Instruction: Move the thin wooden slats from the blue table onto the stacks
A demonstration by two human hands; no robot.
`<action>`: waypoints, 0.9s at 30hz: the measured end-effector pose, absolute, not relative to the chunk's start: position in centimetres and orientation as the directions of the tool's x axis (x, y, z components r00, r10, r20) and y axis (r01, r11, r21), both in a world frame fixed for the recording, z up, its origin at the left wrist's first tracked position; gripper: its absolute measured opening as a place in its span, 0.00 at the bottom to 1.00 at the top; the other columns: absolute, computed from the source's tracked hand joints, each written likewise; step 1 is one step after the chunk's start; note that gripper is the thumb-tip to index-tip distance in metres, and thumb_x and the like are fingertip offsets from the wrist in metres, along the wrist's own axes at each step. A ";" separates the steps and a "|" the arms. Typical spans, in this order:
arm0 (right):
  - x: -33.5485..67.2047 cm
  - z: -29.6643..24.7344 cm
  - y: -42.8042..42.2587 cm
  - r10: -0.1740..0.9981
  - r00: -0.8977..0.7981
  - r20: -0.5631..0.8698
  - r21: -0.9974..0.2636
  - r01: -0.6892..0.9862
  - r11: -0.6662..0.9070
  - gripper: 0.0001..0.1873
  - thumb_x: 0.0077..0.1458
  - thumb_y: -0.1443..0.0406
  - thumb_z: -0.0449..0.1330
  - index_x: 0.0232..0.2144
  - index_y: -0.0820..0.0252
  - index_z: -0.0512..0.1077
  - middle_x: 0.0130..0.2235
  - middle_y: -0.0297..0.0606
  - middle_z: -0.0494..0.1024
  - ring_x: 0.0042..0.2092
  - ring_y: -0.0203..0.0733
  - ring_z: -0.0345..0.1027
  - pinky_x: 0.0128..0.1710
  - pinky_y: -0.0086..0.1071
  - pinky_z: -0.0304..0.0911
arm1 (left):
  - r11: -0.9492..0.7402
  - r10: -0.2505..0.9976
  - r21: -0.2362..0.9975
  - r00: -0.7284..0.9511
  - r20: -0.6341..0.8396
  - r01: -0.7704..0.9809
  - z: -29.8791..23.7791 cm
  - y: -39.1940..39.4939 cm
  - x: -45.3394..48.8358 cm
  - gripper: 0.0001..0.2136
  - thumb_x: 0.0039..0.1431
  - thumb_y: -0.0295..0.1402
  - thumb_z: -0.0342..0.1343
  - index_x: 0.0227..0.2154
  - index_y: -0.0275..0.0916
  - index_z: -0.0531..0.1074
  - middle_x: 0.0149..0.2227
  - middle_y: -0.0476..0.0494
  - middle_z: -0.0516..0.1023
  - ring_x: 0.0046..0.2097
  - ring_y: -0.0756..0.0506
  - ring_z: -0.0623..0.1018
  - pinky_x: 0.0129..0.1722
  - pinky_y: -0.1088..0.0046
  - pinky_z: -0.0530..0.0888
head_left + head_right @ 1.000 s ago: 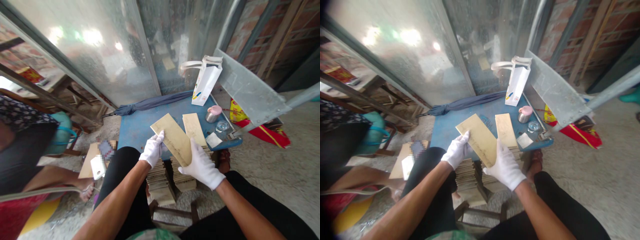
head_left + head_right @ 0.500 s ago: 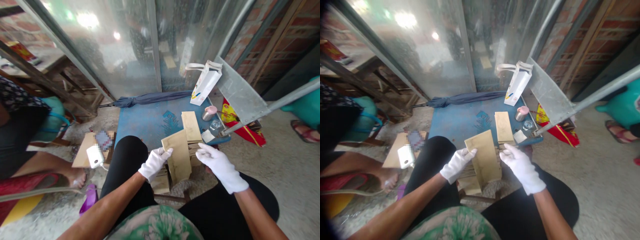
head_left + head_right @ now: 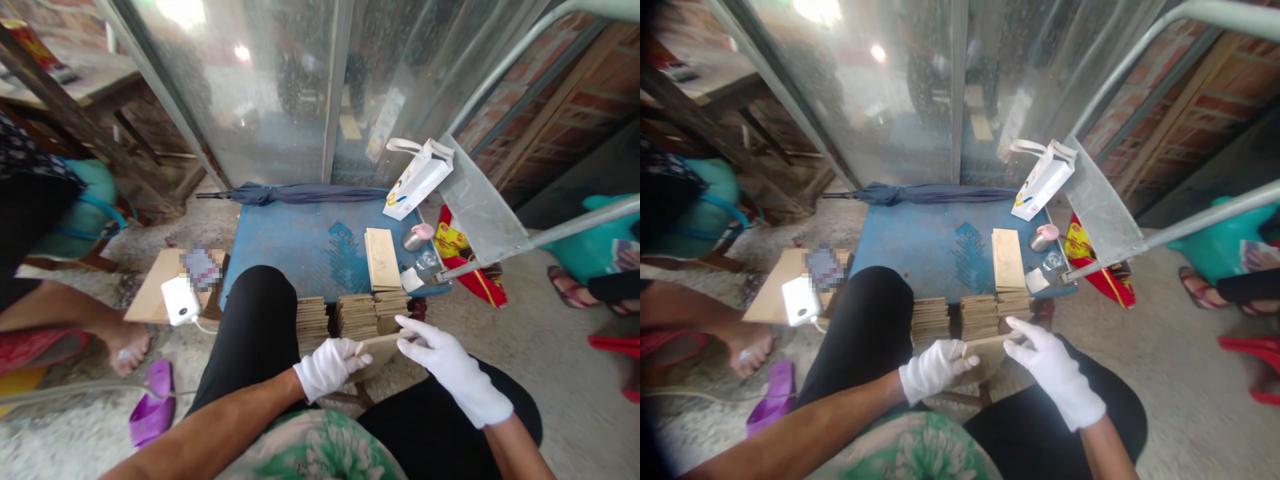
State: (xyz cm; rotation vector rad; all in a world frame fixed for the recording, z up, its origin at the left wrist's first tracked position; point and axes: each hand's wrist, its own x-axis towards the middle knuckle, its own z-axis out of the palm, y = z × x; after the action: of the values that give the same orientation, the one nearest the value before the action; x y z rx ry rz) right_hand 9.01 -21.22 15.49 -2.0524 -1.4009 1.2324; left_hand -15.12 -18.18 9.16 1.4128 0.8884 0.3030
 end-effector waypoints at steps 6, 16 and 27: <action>9.2 15.8 -23.4 0.826 -0.035 -0.563 -0.568 0.742 -0.356 0.25 0.53 0.56 0.60 0.54 0.49 0.71 0.54 0.37 0.74 0.54 0.47 0.67 0.58 0.41 0.58 | 0.075 0.526 0.959 0.806 -0.271 0.273 8.1 -19.1 -14.6 0.18 0.61 0.47 0.50 0.35 0.37 0.76 0.32 0.48 0.77 0.34 0.51 0.73 0.35 0.79 0.68; 11.5 13.9 -27.6 0.860 -0.211 -0.464 -0.534 0.842 -0.082 0.16 0.62 0.58 0.53 0.50 0.47 0.74 0.46 0.36 0.78 0.46 0.43 0.72 0.48 0.35 0.66 | -0.034 0.324 0.917 0.872 -0.367 0.398 6.4 -18.7 -13.7 0.29 0.55 0.45 0.57 0.58 0.38 0.66 0.53 0.41 0.75 0.52 0.42 0.75 0.52 0.73 0.68; 18.0 10.4 -25.5 0.866 -0.135 -0.481 -0.336 0.941 -0.040 0.16 0.59 0.57 0.56 0.46 0.53 0.77 0.47 0.38 0.78 0.49 0.47 0.71 0.53 0.38 0.63 | -0.357 0.232 0.601 0.691 -0.685 0.715 7.2 -16.8 -13.6 0.19 0.57 0.43 0.52 0.46 0.39 0.75 0.47 0.36 0.79 0.49 0.37 0.78 0.47 0.66 0.72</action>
State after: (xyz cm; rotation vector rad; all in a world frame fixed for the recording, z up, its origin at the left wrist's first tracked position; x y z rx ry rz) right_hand 17.97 -25.54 10.45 -2.1421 -2.2577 0.9891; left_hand -13.64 -16.84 7.15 1.9133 0.7364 -0.6140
